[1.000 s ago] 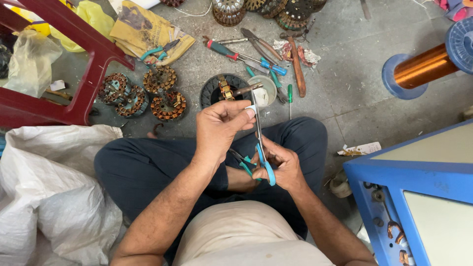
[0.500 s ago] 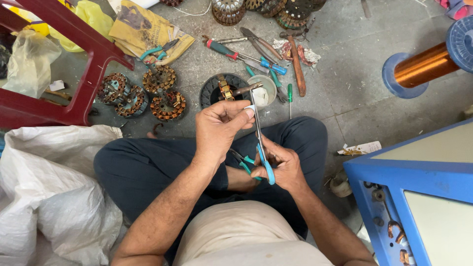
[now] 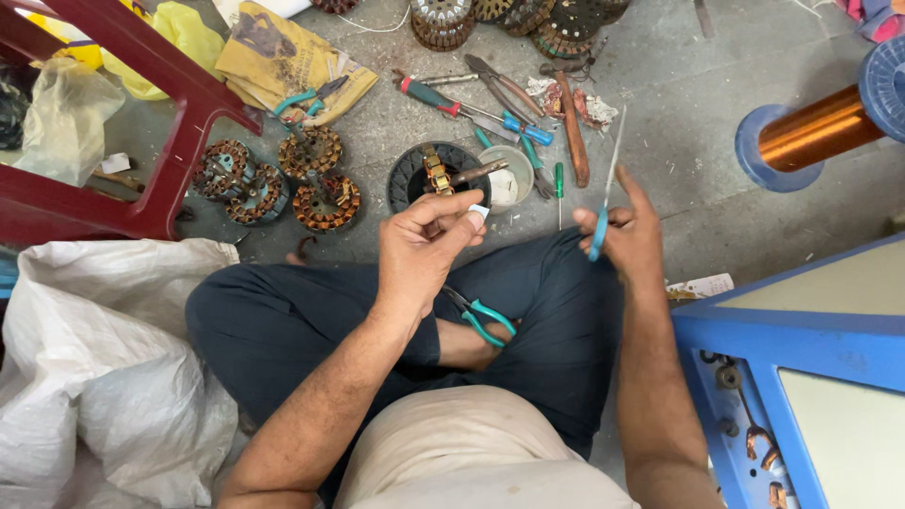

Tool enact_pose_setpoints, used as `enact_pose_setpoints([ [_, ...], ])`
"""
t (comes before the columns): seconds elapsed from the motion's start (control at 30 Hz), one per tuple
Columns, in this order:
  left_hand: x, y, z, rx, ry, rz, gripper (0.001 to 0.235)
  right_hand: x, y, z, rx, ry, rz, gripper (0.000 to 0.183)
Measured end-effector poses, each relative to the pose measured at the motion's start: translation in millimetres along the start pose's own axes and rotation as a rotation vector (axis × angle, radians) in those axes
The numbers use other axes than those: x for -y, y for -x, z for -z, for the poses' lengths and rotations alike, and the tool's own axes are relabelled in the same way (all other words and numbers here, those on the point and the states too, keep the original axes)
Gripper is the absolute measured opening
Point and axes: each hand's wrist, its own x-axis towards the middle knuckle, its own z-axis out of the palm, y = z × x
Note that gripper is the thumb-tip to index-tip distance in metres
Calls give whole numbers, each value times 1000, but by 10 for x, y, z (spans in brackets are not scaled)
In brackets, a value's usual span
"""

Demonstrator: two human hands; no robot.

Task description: The person prepares a fan motor stator by stripping wire insulation with a screwdriver, cutting small pieces of white insulating paper with scissors, and inserting the paper into the stator slots by hand.

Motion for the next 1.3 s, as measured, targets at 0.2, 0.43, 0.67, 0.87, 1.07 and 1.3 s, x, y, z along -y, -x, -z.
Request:
enact_pose_setpoints([
  [0.2,-10,1,15,-32,-33,22,21,-539,-937,408,-120,307,-213,92],
  [0.43,-63,-1,77,-53,-29,36,20,-1200,-1284,436,-51,935,-358,90],
  [0.67,-45,-5,47,-26,-32,64,17,-1106,-1089,422,-146,514,230,39],
  [0.87,48,68,-39,28,-89,112,13,205,355,-444,387,-346,345,24],
  [1.07,138,233,-26,32,-165,120,11,574,691,-681,411,-201,431,17],
  [1.3,203,237,145,143,-167,206,15,556,711,-647,353,57,711,16],
])
